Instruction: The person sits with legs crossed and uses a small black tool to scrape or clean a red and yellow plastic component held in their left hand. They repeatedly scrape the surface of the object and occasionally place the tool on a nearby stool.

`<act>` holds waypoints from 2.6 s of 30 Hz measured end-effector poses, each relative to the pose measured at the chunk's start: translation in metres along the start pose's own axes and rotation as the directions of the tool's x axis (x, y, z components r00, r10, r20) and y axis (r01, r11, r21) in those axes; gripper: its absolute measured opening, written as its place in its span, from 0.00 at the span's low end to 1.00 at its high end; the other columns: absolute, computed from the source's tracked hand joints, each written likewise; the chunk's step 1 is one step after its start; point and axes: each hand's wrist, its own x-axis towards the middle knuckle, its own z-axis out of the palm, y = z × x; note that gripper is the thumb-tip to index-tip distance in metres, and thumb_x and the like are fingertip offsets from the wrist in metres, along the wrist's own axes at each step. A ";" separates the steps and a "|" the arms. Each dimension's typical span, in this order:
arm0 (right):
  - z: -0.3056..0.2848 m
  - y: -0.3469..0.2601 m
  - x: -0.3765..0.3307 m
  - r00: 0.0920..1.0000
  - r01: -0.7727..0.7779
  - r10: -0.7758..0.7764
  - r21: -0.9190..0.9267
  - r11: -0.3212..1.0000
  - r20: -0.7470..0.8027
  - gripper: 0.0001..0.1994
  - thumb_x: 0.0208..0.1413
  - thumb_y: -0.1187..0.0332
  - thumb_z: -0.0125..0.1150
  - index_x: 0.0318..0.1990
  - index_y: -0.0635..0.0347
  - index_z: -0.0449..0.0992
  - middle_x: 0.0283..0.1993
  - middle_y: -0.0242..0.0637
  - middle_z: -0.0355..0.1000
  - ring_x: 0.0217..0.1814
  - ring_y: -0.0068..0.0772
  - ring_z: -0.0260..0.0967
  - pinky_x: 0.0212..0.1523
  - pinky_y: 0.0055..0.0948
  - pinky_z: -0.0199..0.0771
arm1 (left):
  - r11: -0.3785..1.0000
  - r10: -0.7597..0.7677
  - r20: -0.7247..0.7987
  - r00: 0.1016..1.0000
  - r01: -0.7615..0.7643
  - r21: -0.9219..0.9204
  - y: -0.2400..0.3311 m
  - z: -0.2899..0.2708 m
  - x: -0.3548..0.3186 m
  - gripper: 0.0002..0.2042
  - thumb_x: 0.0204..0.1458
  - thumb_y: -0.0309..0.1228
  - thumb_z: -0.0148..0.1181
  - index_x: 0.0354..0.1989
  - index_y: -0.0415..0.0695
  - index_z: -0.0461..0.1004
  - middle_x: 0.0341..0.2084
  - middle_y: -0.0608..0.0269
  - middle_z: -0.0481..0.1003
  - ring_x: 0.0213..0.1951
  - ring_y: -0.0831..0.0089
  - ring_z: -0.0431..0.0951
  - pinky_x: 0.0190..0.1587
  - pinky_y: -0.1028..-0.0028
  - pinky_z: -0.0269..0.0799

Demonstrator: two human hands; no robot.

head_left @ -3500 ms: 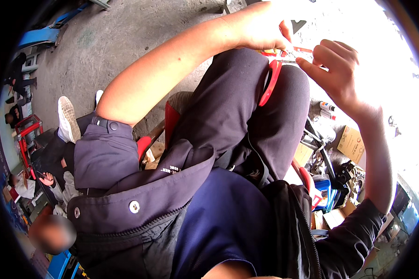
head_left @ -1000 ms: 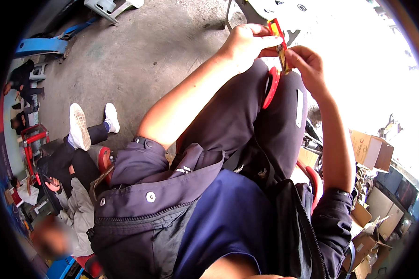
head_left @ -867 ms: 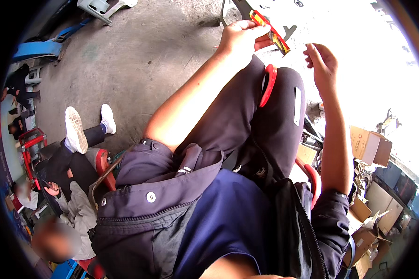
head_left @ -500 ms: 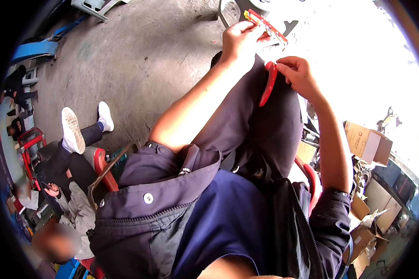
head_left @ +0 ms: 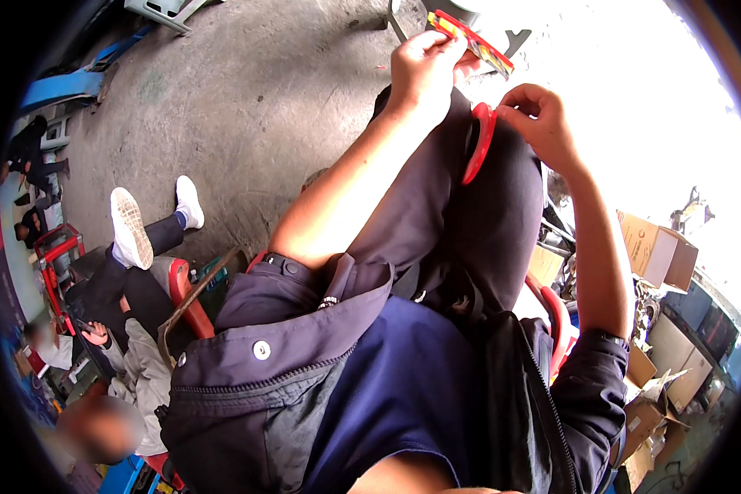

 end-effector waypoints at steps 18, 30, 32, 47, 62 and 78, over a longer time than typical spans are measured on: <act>0.002 0.102 -0.113 0.708 -0.226 0.705 0.935 0.272 -0.034 0.24 0.63 0.58 0.48 0.61 0.63 0.62 0.61 0.51 0.63 0.61 0.41 0.61 0.57 0.42 0.66 | 0.998 -0.035 0.064 0.997 0.038 -0.049 -0.006 -0.004 0.006 0.07 0.61 0.24 0.53 0.43 0.33 0.72 0.37 0.51 0.77 0.40 0.62 0.81 0.44 0.65 0.81; -0.004 0.086 -0.138 0.774 -0.412 0.633 0.776 0.478 0.020 0.17 0.54 0.78 0.58 0.52 0.76 0.70 0.46 0.48 0.76 0.44 0.32 0.76 0.48 0.26 0.77 | 0.998 -0.040 0.016 0.999 0.041 -0.057 -0.004 -0.003 0.005 0.06 0.61 0.23 0.53 0.44 0.34 0.72 0.37 0.52 0.77 0.39 0.62 0.81 0.44 0.64 0.81; -0.001 0.089 -0.138 0.770 -0.425 0.637 0.715 0.556 -0.038 0.16 0.56 0.75 0.60 0.50 0.74 0.72 0.46 0.47 0.76 0.44 0.31 0.77 0.49 0.27 0.77 | 0.997 -0.034 0.022 0.999 0.035 -0.062 -0.004 -0.004 0.005 0.07 0.61 0.23 0.53 0.44 0.34 0.72 0.37 0.52 0.77 0.39 0.62 0.81 0.44 0.64 0.81; -0.002 0.102 -0.135 0.769 -0.436 0.577 0.434 0.788 -0.274 0.11 0.58 0.72 0.61 0.46 0.70 0.76 0.39 0.45 0.78 0.38 0.29 0.77 0.42 0.26 0.80 | 0.992 -0.050 0.040 0.998 0.054 -0.111 -0.007 -0.008 0.010 0.04 0.61 0.26 0.54 0.39 0.39 0.74 0.34 0.59 0.77 0.36 0.68 0.80 0.43 0.69 0.79; -0.032 -0.039 -0.101 0.630 0.172 -0.717 -0.848 0.501 -0.297 0.08 0.47 0.78 0.68 0.36 0.60 0.79 0.31 0.37 0.79 0.35 0.34 0.79 0.37 0.28 0.79 | 0.990 -0.053 0.050 0.997 0.059 -0.128 -0.011 -0.013 0.013 0.05 0.62 0.27 0.54 0.38 0.40 0.74 0.34 0.61 0.77 0.35 0.70 0.79 0.42 0.72 0.77; -0.003 -0.015 -0.040 0.989 -0.092 -0.013 -0.674 0.733 -0.149 0.07 0.45 0.80 0.52 0.34 0.70 0.71 0.29 0.61 0.71 0.33 0.64 0.73 0.33 0.47 0.76 | 0.992 -0.042 0.043 0.998 0.047 -0.113 -0.009 -0.014 0.015 0.05 0.61 0.28 0.55 0.38 0.41 0.75 0.33 0.61 0.78 0.36 0.69 0.79 0.43 0.70 0.77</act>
